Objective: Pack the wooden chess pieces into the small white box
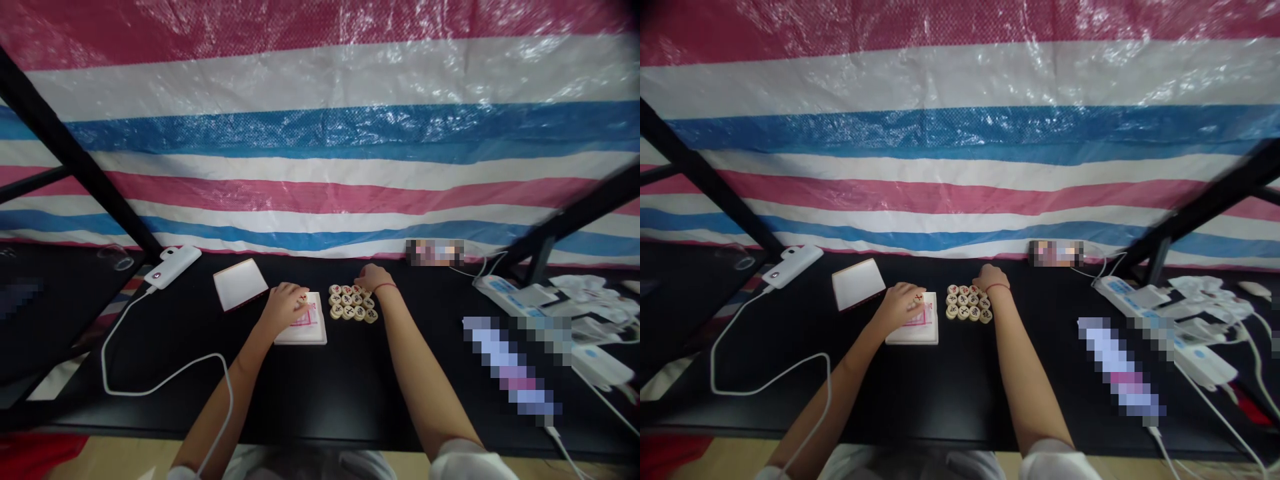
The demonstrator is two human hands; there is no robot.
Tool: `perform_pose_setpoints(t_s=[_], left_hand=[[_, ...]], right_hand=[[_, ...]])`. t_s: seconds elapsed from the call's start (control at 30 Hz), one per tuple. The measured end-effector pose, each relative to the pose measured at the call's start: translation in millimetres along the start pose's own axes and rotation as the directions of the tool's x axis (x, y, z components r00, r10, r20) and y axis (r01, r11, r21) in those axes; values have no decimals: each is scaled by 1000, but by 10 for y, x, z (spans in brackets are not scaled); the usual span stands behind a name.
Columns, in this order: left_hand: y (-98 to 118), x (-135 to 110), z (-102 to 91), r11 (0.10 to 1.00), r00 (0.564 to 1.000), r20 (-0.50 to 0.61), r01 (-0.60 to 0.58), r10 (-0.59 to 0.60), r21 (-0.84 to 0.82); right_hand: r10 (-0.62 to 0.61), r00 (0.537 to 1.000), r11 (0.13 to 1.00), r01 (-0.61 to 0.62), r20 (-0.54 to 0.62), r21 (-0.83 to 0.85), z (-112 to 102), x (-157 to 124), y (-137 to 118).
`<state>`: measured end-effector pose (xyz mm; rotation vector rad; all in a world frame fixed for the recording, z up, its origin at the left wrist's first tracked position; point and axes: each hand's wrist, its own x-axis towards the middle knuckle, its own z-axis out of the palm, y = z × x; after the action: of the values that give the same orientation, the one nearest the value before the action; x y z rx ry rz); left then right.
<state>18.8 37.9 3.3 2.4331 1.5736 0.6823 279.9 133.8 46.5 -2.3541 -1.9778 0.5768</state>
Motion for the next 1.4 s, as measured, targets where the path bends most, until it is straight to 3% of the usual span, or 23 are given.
perform_pose_setpoints(t_s=[0.13,0.23,0.27,0.33,0.43,0.53,0.67,0.8,0.97,1.07,1.13,1.23,1.3,1.4], left_hand=[[42,-14,-65,995,979,-193,-81,67,-65],[109,-24,-91,982,966,-242,-126,90,-138],[135,-28,-92,977,968,-234,-136,96,-162],[184,-39,-89,968,974,-202,-140,98,-207],[229,-56,-101,950,984,-162,-119,74,-288],[228,-59,-126,933,983,-181,-99,37,-347],[198,-14,-93,939,973,-230,-91,13,-332],[203,67,-2,977,990,-128,-84,60,-198],[246,135,36,991,991,-31,-131,132,41],[243,141,44,984,993,-52,-102,111,147],[229,137,60,982,995,-58,-68,80,177],[198,119,75,987,998,-42,-43,50,156],[162,97,59,992,999,-26,-37,40,119],[62,46,7,997,1000,-4,-12,13,71]], right_hand=[[-78,993,995,83,-86,54,-65,-151,-66],[-245,961,947,266,-130,181,13,-453,-210],[-345,927,864,375,-146,337,69,-568,-273],[-488,858,652,480,-159,587,203,-779,-396],[-567,807,435,464,-166,772,377,-956,-509],[-535,827,351,403,-172,845,449,-945,-495],[-344,908,247,333,-238,910,433,-820,-366],[-198,941,162,308,-275,937,420,-773,-287],[-268,923,190,333,-277,924,448,-820,-304],[-328,890,313,418,-316,853,470,-839,-307],[-371,848,398,514,-379,760,486,-842,-299],[-474,745,463,665,-470,586,509,-845,-297],[-551,687,501,726,-473,471,526,-853,-315],[-623,646,575,760,-440,302,559,-874,-372]])
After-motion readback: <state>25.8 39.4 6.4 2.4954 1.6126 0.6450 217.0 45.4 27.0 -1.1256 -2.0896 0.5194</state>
